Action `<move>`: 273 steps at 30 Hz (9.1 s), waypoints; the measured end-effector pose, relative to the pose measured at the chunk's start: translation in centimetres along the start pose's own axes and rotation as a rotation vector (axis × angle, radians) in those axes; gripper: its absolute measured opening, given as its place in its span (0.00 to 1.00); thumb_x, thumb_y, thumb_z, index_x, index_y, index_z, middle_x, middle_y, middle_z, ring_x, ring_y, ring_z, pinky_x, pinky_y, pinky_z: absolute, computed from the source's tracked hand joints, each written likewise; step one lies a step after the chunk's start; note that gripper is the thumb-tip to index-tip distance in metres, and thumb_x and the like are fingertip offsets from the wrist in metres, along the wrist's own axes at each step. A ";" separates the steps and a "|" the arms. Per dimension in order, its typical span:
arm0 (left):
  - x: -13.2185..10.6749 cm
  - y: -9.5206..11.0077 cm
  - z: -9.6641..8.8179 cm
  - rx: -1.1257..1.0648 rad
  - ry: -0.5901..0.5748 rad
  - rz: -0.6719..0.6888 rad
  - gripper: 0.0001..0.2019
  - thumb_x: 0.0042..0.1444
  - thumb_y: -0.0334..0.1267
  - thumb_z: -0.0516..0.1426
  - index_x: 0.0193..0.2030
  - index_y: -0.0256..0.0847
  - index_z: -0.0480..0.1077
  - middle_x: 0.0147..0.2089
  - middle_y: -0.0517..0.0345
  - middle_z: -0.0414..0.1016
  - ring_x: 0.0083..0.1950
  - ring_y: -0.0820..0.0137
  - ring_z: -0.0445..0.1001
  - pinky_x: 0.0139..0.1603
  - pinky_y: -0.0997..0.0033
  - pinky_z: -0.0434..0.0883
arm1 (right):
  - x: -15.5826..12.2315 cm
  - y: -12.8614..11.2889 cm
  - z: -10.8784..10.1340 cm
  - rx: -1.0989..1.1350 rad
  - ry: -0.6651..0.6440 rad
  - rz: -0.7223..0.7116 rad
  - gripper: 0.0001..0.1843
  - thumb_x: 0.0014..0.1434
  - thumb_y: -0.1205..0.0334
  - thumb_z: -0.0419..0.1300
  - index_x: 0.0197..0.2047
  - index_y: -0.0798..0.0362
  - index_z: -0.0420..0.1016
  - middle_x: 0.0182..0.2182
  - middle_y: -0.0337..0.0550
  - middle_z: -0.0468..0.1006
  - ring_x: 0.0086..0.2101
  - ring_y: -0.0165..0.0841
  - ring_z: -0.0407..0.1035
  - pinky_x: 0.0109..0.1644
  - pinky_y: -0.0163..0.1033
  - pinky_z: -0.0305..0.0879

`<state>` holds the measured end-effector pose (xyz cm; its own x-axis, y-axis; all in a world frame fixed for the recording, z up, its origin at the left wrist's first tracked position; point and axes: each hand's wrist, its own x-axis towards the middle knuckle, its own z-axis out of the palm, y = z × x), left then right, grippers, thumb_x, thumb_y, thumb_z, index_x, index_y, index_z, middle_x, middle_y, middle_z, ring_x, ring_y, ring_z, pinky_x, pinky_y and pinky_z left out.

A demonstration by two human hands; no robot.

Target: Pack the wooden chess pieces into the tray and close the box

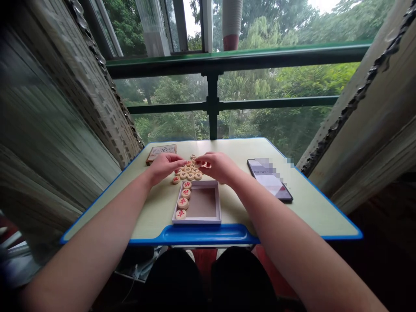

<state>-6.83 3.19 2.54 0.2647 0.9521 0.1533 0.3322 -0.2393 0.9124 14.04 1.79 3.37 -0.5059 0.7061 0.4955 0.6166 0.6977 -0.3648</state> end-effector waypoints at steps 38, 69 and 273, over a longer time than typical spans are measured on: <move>-0.4 0.9 0.2 -0.102 -0.215 -0.207 0.09 0.42 0.39 0.58 0.26 0.34 0.71 0.15 0.65 0.58 0.17 0.81 0.53 0.18 0.78 0.50 | -0.2 -2.6 -0.5 0.181 -0.046 0.011 0.10 0.51 0.62 0.61 0.37 0.56 0.77 0.30 0.43 0.76 0.28 0.26 0.66 0.33 0.32 0.61; -0.4 0.1 -0.4 0.415 -0.338 -0.106 0.10 0.40 0.37 0.56 0.27 0.35 0.75 0.21 0.58 0.74 0.24 0.72 0.68 0.24 0.76 0.61 | -0.2 -2.0 -0.6 -0.026 -0.361 0.133 0.11 0.52 0.59 0.58 0.35 0.54 0.78 0.30 0.41 0.78 0.27 0.28 0.66 0.31 0.33 0.57; 0.3 -1.0 0.1 0.216 -0.092 -0.070 0.09 0.40 0.34 0.53 0.26 0.34 0.72 0.16 0.61 0.66 0.19 0.76 0.64 0.20 0.77 0.60 | 0.3 4.5 0.1 -0.488 -0.158 0.690 0.21 0.55 0.63 0.51 0.51 0.53 0.72 0.47 0.52 0.75 0.44 0.42 0.68 0.41 0.41 0.63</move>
<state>-6.98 3.68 1.67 0.3123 0.9488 0.0478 0.5360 -0.2175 0.8157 16.63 5.12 1.78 0.0222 0.9871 0.1585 0.9892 0.0013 -0.1466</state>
